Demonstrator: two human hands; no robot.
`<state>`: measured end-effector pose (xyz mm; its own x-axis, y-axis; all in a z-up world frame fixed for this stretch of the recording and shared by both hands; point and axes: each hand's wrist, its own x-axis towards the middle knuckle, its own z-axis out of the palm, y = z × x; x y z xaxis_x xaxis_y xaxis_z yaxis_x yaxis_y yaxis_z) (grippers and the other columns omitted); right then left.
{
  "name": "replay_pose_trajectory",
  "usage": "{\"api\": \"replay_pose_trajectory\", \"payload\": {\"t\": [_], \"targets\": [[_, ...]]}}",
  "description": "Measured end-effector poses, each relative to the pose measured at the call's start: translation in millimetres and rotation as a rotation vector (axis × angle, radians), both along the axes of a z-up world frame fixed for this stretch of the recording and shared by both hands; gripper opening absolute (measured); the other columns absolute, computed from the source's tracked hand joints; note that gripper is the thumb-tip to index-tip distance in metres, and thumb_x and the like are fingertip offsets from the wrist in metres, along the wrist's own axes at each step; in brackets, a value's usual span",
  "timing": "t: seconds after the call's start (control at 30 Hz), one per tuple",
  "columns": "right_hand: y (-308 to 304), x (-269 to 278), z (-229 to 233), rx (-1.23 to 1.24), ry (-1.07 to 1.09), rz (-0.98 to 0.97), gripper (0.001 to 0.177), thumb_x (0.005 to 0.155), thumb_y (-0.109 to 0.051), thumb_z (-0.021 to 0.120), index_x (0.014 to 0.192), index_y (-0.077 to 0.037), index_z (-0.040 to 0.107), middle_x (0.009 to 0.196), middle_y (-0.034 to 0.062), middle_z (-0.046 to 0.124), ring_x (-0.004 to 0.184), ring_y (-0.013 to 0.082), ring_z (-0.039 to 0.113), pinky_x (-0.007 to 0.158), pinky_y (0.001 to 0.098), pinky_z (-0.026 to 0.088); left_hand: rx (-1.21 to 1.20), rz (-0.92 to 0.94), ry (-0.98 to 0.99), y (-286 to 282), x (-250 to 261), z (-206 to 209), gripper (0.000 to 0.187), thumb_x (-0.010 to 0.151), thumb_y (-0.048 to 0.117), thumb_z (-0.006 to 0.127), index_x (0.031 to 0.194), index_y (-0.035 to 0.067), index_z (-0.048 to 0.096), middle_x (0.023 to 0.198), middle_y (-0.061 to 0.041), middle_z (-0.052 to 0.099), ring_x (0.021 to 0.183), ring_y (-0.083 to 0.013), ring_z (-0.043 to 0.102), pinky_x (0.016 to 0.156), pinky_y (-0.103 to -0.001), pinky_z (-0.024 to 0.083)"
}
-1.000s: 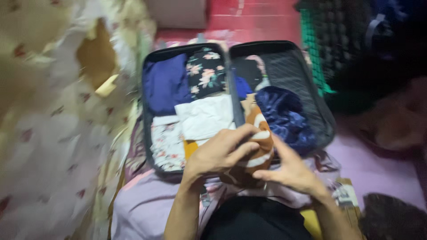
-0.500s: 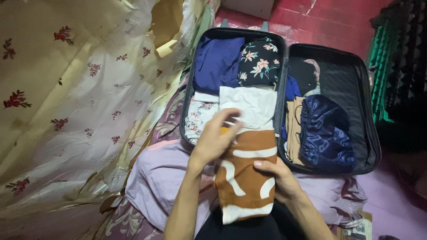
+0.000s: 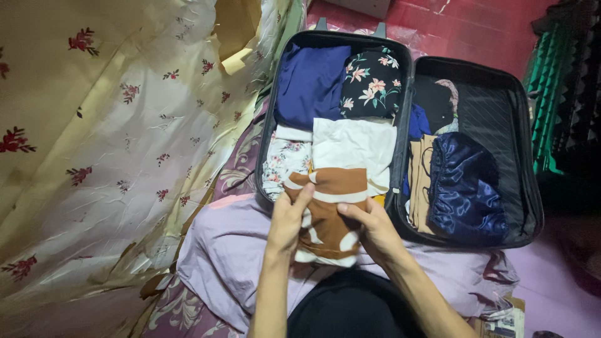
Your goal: The person packs folded clothes into an open suitcase placed on a bed, arranging garments in the main compartment, fastening the internal compression strap over the clothes, and placing smaller items in the lid compartment. They then close the suitcase lid at the end.
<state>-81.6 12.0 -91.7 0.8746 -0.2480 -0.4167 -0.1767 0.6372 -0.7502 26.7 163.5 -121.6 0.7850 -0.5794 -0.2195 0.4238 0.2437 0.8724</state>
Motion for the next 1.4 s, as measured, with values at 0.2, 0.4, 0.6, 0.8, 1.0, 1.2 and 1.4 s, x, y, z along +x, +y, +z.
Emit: {"api": "replay_pose_trajectory", "payload": {"t": [0.2, 0.4, 0.6, 0.8, 1.0, 1.2, 1.4], "targets": [[7, 38, -39, 0.050, 0.003, -0.086, 0.044, 0.091, -0.022, 0.070, 0.128, 0.000, 0.059, 0.120, 0.0088, 0.070, 0.108, 0.0157, 0.066, 0.093, 0.0327, 0.054, 0.273, 0.038, -0.371, 0, 53, 14, 0.035, 0.101, 0.027, 0.063, 0.117, -0.003, 0.070, 0.107, -0.009, 0.076, 0.097, -0.0149, 0.069, 0.087, -0.031, 0.054], [3, 105, -91, -0.038, -0.041, -0.143, 0.040, 0.102, -0.026, 0.065, 0.125, 0.007, 0.063, 0.118, 0.0144, 0.070, 0.103, 0.0169, 0.067, 0.090, 0.0308, 0.054, 0.610, 0.151, -0.575, -19, 129, -30, 0.046, 0.098, 0.037, 0.063, 0.110, -0.006, 0.070, 0.093, -0.021, 0.077, 0.091, -0.0249, 0.075, 0.078, -0.040, 0.055], [0, 151, -129, -0.148, 0.017, -0.053, 0.032, 0.103, -0.014, 0.057, 0.130, 0.002, 0.059, 0.108, 0.0094, 0.066, 0.090, 0.0163, 0.061, 0.083, 0.0342, 0.052, 0.848, 0.107, -0.712, -36, 164, -79, 0.064, 0.107, 0.040, 0.058, 0.138, -0.014, 0.043, 0.123, -0.040, 0.058, 0.119, -0.0529, 0.058, 0.098, -0.053, 0.048], [1, 147, -143, -0.206, 0.079, -0.084, 0.042, 0.088, 0.007, 0.046, 0.128, 0.000, 0.056, 0.110, 0.0077, 0.068, 0.095, 0.0170, 0.067, 0.083, 0.0329, 0.056, 0.945, 0.127, -0.958, -45, 136, -68, 0.074, 0.100, 0.030, 0.059, 0.154, -0.010, 0.027, 0.151, -0.036, 0.038, 0.139, -0.0510, 0.040, 0.115, -0.055, 0.034], [7, 162, -153, -0.352, -0.025, -0.148, 0.036, 0.089, 0.010, 0.050, 0.124, 0.008, 0.060, 0.117, 0.0154, 0.070, 0.104, 0.0187, 0.066, 0.092, 0.0307, 0.054, 1.058, 0.034, -1.319, -43, 108, -51, 0.057, 0.101, 0.021, 0.057, 0.151, 0.000, 0.042, 0.161, -0.024, 0.036, 0.151, -0.0465, 0.029, 0.121, -0.056, 0.027], [5, 146, -143, -0.045, 0.008, -0.068, 0.043, 0.089, 0.001, 0.050, 0.132, 0.001, 0.056, 0.117, 0.0101, 0.069, 0.104, 0.0189, 0.066, 0.089, 0.0329, 0.053, 1.062, -0.167, -1.339, -33, 101, -66, 0.071, 0.096, 0.035, 0.062, 0.157, 0.009, 0.037, 0.164, -0.024, 0.025, 0.149, -0.0505, 0.023, 0.119, -0.062, 0.022], [5, 73, -116, -0.771, 0.093, 0.042, 0.043, 0.093, -0.009, 0.062, 0.134, 0.004, 0.060, 0.120, 0.0153, 0.073, 0.106, 0.0181, 0.068, 0.093, 0.0301, 0.052, 1.120, -0.262, -1.360, -35, 110, -80, 0.085, 0.088, 0.048, 0.069, 0.158, 0.016, 0.035, 0.166, -0.022, 0.017, 0.148, -0.0558, 0.017, 0.114, -0.072, 0.018]]}}
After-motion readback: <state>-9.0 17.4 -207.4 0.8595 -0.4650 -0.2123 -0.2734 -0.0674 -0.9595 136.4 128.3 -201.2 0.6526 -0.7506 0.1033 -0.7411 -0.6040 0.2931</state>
